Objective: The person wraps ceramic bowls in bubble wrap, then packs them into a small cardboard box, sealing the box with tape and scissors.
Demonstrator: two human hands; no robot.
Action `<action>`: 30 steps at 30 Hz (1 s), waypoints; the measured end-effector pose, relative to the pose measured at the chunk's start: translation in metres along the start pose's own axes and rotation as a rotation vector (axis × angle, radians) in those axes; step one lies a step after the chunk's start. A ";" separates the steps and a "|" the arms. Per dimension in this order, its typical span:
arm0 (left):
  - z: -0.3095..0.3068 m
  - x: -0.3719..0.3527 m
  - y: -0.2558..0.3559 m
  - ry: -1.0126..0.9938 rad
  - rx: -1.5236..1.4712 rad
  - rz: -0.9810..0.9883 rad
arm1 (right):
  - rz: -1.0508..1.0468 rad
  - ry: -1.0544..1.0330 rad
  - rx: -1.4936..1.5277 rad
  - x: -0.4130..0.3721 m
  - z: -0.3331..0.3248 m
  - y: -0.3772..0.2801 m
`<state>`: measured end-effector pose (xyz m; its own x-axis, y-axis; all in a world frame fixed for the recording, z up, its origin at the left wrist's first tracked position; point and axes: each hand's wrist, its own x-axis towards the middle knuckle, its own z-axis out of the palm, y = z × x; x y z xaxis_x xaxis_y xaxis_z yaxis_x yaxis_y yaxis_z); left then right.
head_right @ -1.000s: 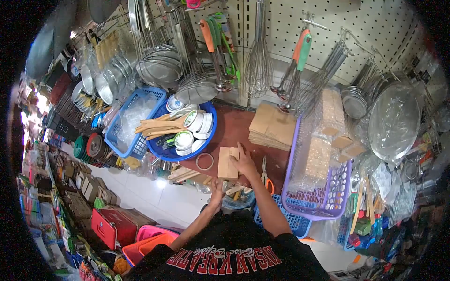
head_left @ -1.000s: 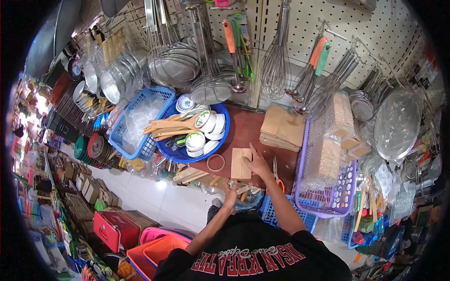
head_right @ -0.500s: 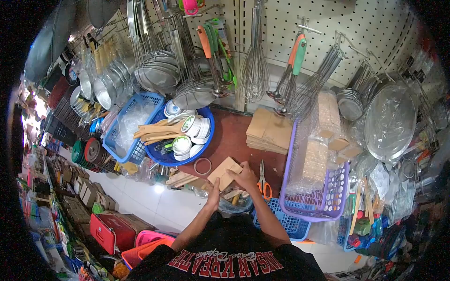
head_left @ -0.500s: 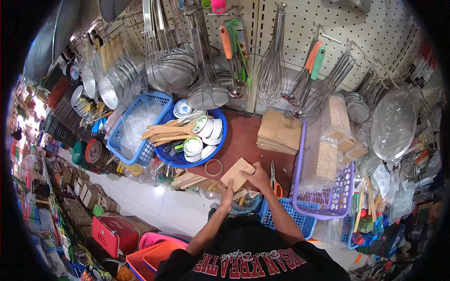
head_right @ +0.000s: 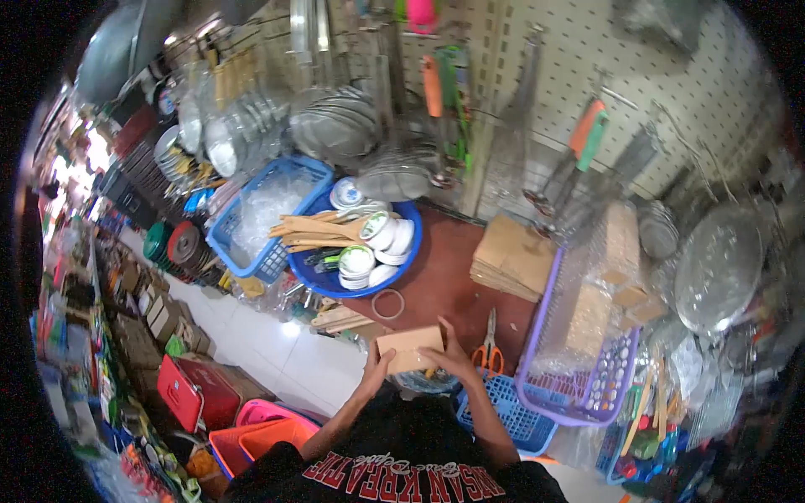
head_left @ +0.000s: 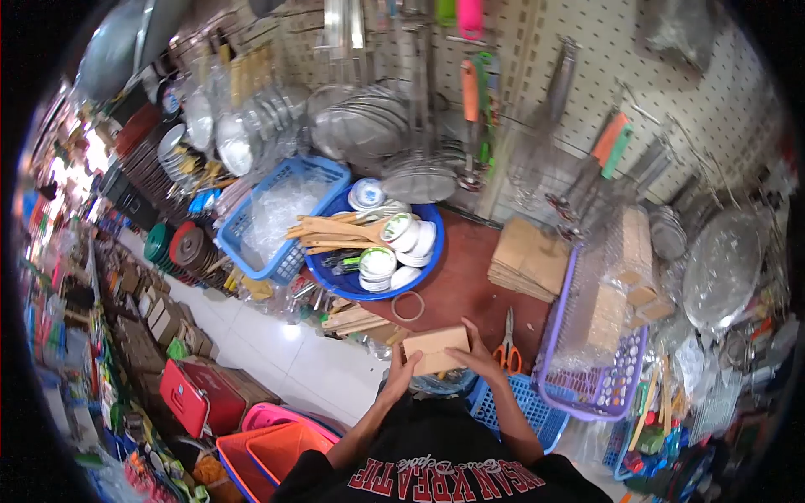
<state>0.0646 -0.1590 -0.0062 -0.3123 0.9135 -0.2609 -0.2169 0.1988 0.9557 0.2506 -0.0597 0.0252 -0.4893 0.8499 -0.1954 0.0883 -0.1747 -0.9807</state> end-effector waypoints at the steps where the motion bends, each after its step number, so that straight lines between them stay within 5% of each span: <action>1: -0.007 -0.007 0.012 -0.028 -0.022 0.017 | 0.042 -0.069 -0.007 -0.005 0.004 -0.004; 6: -0.051 -0.017 0.010 -0.058 0.165 0.014 | 0.046 -0.120 -0.049 -0.018 0.034 -0.014; 15: -0.098 -0.025 0.109 -0.133 0.317 -0.028 | 0.102 -0.068 0.020 -0.009 0.099 -0.083; 22: -0.197 0.001 0.144 -0.281 0.413 0.217 | 0.157 -0.016 0.309 0.016 0.164 -0.098; 23: -0.206 0.005 0.155 -0.245 0.352 0.305 | 0.175 -0.011 0.364 0.021 0.173 -0.104; 26: -0.249 0.032 0.194 -0.257 0.425 0.158 | 0.159 0.000 0.440 0.040 0.204 -0.121; 30: -0.285 0.097 0.217 0.030 0.571 0.459 | 0.105 0.066 0.505 0.064 0.239 -0.127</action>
<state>-0.2760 -0.1283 0.1372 -0.2825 0.9409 0.1868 0.4554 -0.0398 0.8894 0.0006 -0.1019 0.1401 -0.4428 0.8417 -0.3089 -0.3035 -0.4649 -0.8317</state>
